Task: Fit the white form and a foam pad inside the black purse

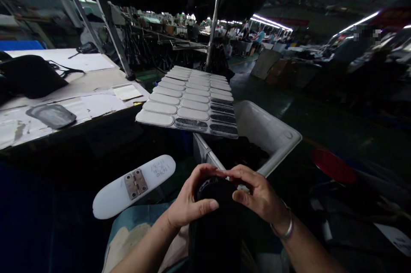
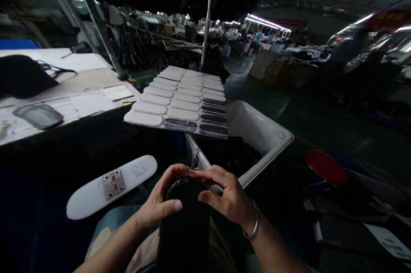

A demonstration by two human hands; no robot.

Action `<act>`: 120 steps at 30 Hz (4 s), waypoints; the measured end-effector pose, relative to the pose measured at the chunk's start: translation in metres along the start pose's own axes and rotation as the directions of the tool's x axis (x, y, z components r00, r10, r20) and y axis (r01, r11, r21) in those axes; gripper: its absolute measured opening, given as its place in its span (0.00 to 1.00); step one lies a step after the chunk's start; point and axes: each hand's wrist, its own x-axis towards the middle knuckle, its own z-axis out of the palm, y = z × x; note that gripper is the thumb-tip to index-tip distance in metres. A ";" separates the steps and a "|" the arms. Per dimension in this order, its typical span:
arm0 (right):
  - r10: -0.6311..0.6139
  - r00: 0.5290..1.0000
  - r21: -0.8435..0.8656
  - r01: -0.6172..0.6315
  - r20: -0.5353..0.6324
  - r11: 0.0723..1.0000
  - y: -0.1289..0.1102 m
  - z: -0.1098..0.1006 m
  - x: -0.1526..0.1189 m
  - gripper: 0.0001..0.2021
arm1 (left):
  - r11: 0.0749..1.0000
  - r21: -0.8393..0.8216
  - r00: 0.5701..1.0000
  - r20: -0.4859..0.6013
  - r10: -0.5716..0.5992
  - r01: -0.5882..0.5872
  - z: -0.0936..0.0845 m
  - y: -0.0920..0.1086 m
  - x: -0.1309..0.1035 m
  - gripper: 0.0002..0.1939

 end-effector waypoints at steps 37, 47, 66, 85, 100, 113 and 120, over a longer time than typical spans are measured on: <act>0.148 0.978 0.038 -0.144 -0.149 0.989 0.002 0.031 -0.025 0.19 | 0.937 0.167 0.898 -0.376 -0.228 0.308 0.009 0.001 -0.006 0.12; 0.205 0.953 -0.007 -0.212 -0.225 0.977 -0.003 0.044 -0.037 0.18 | 0.930 0.048 0.854 -0.415 -0.314 0.365 0.007 0.000 -0.009 0.16; 0.184 0.952 -0.071 -0.207 -0.246 0.976 -0.007 0.027 -0.011 0.08 | 0.945 0.063 0.919 -0.264 -0.293 0.320 0.013 0.008 -0.010 0.18; 0.599 0.797 0.060 -0.596 -0.080 0.801 0.040 0.087 -0.132 0.38 | 0.916 -0.229 0.502 -0.780 -0.374 0.328 -0.029 -0.082 0.024 0.17; 0.424 0.848 0.135 -0.402 -0.318 0.905 0.041 0.010 -0.077 0.28 | 0.675 -0.494 0.443 -0.513 -0.735 0.548 -0.004 -0.029 -0.094 0.26; -0.009 0.974 -0.197 -0.038 -0.228 0.980 0.015 0.049 -0.021 0.23 | 0.721 -0.331 0.567 -0.454 -0.687 0.609 -0.009 -0.067 -0.149 0.20; -0.089 0.958 -0.251 0.018 -0.273 0.968 0.006 0.060 -0.002 0.18 | 0.730 -0.392 0.597 -0.419 -0.684 0.560 -0.009 -0.073 -0.153 0.21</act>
